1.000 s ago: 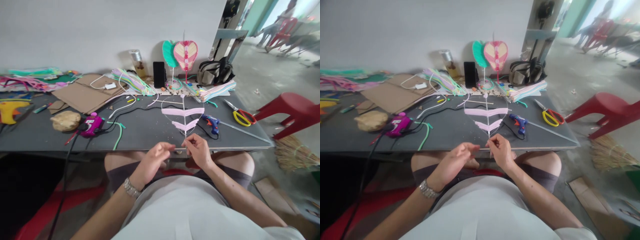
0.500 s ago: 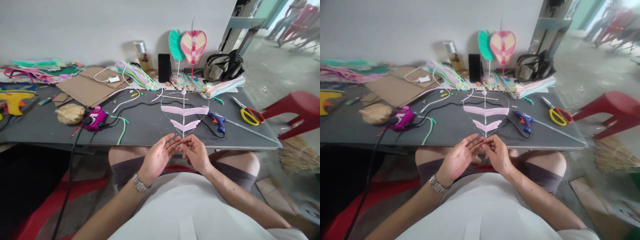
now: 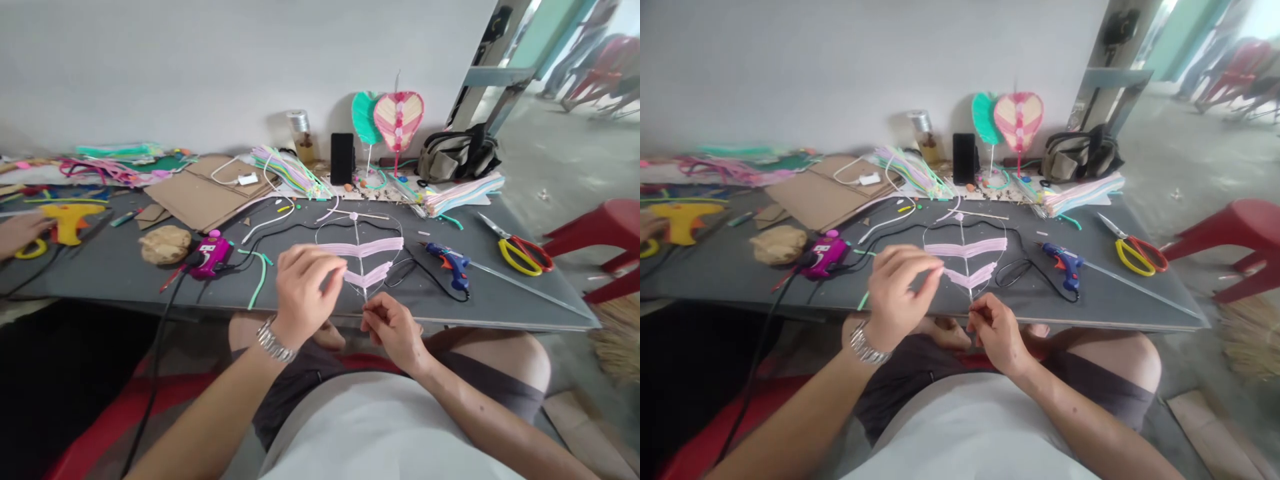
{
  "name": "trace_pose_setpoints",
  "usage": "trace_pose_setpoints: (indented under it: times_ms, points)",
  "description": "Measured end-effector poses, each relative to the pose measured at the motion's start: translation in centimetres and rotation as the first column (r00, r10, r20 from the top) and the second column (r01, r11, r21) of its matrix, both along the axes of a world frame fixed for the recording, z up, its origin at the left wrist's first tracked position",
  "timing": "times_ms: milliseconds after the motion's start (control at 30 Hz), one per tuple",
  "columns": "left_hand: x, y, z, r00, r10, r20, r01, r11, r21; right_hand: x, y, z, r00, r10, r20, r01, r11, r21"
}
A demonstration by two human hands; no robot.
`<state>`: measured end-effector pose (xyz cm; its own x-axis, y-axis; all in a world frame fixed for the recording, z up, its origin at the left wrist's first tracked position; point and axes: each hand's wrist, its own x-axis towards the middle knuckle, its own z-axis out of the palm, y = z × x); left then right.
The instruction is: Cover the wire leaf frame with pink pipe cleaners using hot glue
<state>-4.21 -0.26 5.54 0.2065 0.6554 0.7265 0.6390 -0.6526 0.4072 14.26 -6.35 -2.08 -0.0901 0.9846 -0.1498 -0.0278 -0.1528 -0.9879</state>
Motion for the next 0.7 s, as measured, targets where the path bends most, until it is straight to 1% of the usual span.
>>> trace_pose_setpoints:
  times_ms: [33, 100, 167, 233, 367, 467, 567, 700]
  points:
    - [0.5, 0.8, 0.1, 0.998, 0.000, -0.070, 0.003, 0.999, 0.034, -0.2, 0.1, 0.0, 1.000, 0.001, -0.004, -0.001, 1.000, 0.001]
    - [1.6, 2.0, -0.1, 0.983, 0.021, -0.183, -0.008, 0.997, 0.075, -0.6, 0.2, -0.1, 1.000, 0.004, 0.000, -0.004, 1.000, 0.013]
    - [2.6, 2.6, -0.6, 0.967, 0.051, -0.248, -0.026, 0.995, 0.100, -0.8, 0.1, -0.1, 1.000, 0.010, 0.023, -0.010, 1.000, 0.028]
    - [3.2, 2.7, -0.9, 0.959, 0.080, -0.272, -0.052, 0.992, 0.112, -0.9, 0.1, -0.1, 0.999, 0.016, 0.050, -0.018, 0.999, 0.035]
    - [3.4, 2.8, -1.1, 0.965, 0.116, -0.235, -0.093, 0.990, 0.108, -0.8, 0.0, -0.4, 0.998, 0.027, 0.052, -0.028, 0.999, 0.031]
    - [3.3, 3.0, -1.1, 0.980, 0.082, -0.180, -0.067, 0.994, 0.089, -0.8, 0.0, -0.6, 0.998, 0.027, 0.048, -0.029, 0.999, 0.042]
    - [3.2, 3.2, -1.2, 0.988, 0.040, -0.148, -0.026, 0.995, 0.097, -0.9, -0.1, -0.5, 0.998, 0.034, 0.058, -0.037, 0.998, 0.059]
    - [3.4, 3.1, -1.3, 0.991, 0.037, -0.130, -0.021, 0.993, 0.118, -0.9, -0.2, -0.3, 0.999, 0.031, 0.022, -0.032, 0.998, 0.045]
